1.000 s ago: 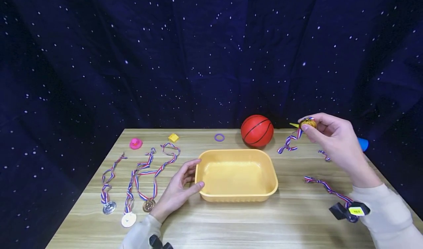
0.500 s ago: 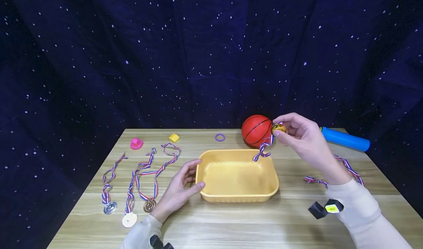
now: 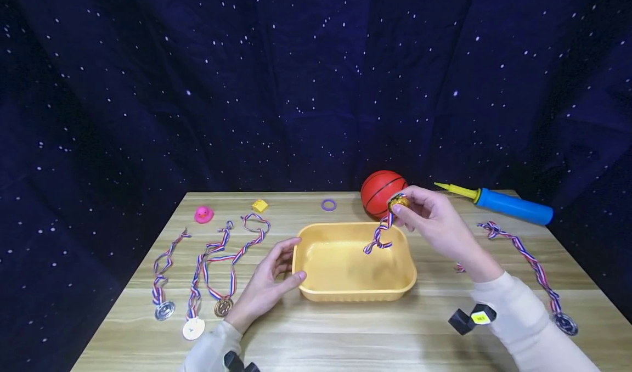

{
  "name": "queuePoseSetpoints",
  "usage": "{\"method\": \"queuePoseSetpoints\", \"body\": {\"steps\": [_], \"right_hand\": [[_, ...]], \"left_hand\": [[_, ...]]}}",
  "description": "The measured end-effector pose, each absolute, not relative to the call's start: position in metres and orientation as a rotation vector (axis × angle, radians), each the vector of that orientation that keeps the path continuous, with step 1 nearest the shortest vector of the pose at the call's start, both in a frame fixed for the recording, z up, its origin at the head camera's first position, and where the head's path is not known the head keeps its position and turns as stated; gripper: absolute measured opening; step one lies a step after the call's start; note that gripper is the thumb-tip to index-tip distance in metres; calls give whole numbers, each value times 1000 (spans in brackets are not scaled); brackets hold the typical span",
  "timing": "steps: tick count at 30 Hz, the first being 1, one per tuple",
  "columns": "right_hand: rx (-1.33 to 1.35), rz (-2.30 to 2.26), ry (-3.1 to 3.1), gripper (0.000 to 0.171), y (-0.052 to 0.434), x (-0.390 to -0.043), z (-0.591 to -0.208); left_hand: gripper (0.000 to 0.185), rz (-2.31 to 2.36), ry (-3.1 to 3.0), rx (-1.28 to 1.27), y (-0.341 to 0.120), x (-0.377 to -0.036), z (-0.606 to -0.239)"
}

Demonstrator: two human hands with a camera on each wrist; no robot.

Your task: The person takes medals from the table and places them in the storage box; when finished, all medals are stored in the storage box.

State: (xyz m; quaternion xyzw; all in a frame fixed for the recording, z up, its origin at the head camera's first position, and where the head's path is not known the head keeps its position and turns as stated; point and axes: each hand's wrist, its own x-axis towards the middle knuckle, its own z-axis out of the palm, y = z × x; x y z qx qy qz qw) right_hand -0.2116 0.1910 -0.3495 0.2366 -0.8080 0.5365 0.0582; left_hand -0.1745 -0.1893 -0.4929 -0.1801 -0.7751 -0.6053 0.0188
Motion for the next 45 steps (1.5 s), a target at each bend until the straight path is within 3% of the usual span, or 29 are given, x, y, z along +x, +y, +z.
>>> {"method": "queuePoseSetpoints", "body": {"steps": [25, 34, 45], "right_hand": [[854, 1504, -2684, 10, 184, -208, -387], [984, 1486, -2728, 23, 180, -209, -401], [1001, 1427, -2829, 21, 171, -211, -409]], "left_hand": [[77, -1889, -2403, -562, -190, -176, -489], [77, -1895, -2402, -566, -190, -174, -490], [77, -1895, -2387, -586, -190, -175, -492]]}}
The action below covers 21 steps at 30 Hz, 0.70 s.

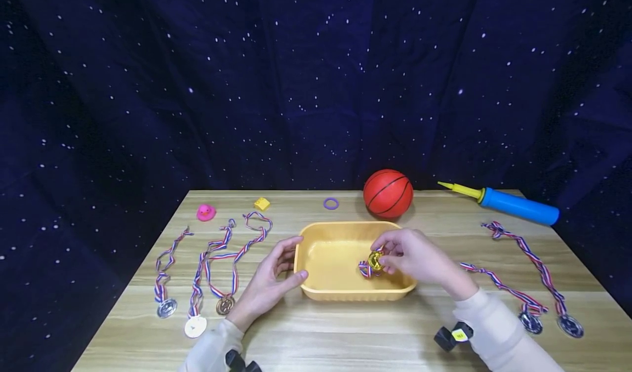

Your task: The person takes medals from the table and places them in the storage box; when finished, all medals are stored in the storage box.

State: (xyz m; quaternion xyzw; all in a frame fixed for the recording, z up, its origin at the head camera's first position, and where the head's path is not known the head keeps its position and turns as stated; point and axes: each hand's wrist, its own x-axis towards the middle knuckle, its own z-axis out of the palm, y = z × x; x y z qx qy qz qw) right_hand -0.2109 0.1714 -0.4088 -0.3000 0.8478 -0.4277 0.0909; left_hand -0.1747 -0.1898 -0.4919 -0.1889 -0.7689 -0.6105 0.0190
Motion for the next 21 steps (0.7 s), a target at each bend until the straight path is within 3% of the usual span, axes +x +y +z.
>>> {"method": "queuePoseSetpoints", "body": {"steps": [15, 21], "right_hand": [[-925, -861, 2758, 32, 161, -206, -408], [-900, -962, 2767, 33, 165, -204, -399]], "left_hand": [[77, -1884, -2406, -563, -190, -174, -491], [77, -1885, -2399, -577, -189, -174, -491]]}}
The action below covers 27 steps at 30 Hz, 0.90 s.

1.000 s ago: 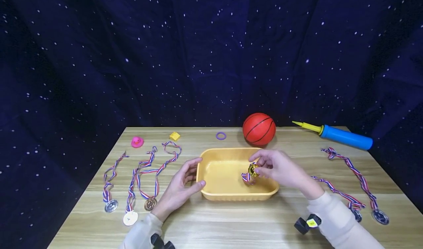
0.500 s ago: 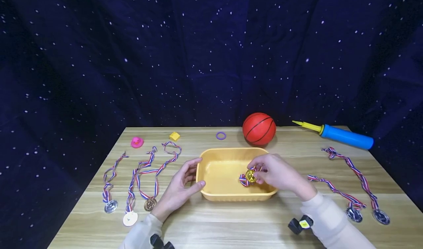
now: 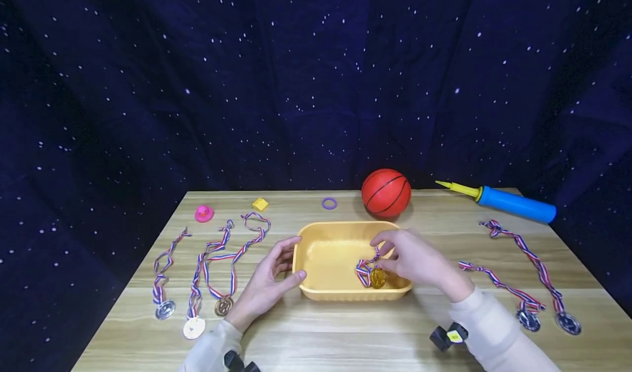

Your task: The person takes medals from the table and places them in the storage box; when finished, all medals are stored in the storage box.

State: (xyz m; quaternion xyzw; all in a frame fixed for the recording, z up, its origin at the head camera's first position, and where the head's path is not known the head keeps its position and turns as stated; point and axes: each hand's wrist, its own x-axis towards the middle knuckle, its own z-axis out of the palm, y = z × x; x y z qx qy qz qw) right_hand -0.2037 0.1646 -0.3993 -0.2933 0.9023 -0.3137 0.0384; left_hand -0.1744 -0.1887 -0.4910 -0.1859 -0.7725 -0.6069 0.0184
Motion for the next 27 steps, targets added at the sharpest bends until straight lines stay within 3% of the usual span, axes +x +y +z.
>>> {"method": "queuePoseSetpoints", "body": {"steps": [11, 27], "right_hand": [[-790, -1369, 2858, 32, 184, -204, -381], [-850, -1940, 2814, 70, 244, -191, -360]], "left_hand": [[77, -1884, -2401, -578, -189, -174, -491], [78, -1868, -2427, -553, -189, -173, -491]]}}
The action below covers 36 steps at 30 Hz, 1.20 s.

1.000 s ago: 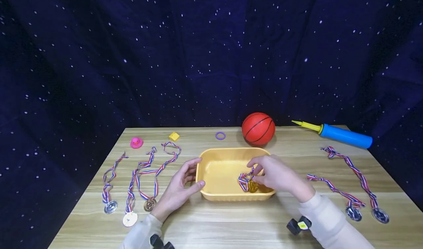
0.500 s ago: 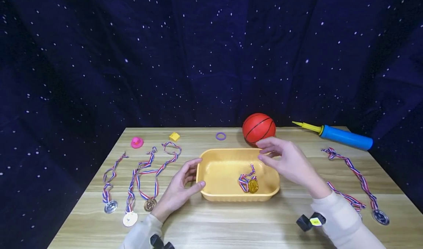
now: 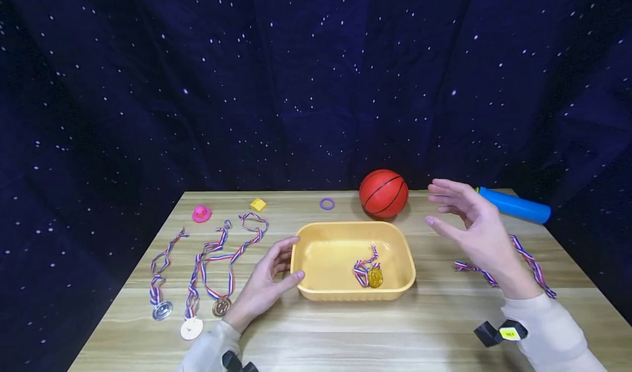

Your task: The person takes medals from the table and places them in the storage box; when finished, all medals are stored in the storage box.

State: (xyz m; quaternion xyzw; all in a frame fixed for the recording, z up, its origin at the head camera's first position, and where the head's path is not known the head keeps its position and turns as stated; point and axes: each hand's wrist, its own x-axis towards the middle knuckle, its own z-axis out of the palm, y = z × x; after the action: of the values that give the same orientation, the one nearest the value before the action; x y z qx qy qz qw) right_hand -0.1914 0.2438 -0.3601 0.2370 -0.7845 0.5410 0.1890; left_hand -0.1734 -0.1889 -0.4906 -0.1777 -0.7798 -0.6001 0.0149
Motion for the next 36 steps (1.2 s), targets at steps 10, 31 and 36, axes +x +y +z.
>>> {"method": "queuePoseSetpoints", "body": {"steps": [10, 31, 36], "right_hand": [[594, 1586, -2090, 76, 292, -170, -356], [443, 1647, -2084, 85, 360, -121, -420], [358, 1446, -2260, 82, 372, -113, -435]], "left_hand": [[76, -1876, -2404, -571, -190, -173, -491], [77, -1893, -2408, -567, -189, -174, -492], [76, -1893, -2403, -573, -190, -175, -492]]}}
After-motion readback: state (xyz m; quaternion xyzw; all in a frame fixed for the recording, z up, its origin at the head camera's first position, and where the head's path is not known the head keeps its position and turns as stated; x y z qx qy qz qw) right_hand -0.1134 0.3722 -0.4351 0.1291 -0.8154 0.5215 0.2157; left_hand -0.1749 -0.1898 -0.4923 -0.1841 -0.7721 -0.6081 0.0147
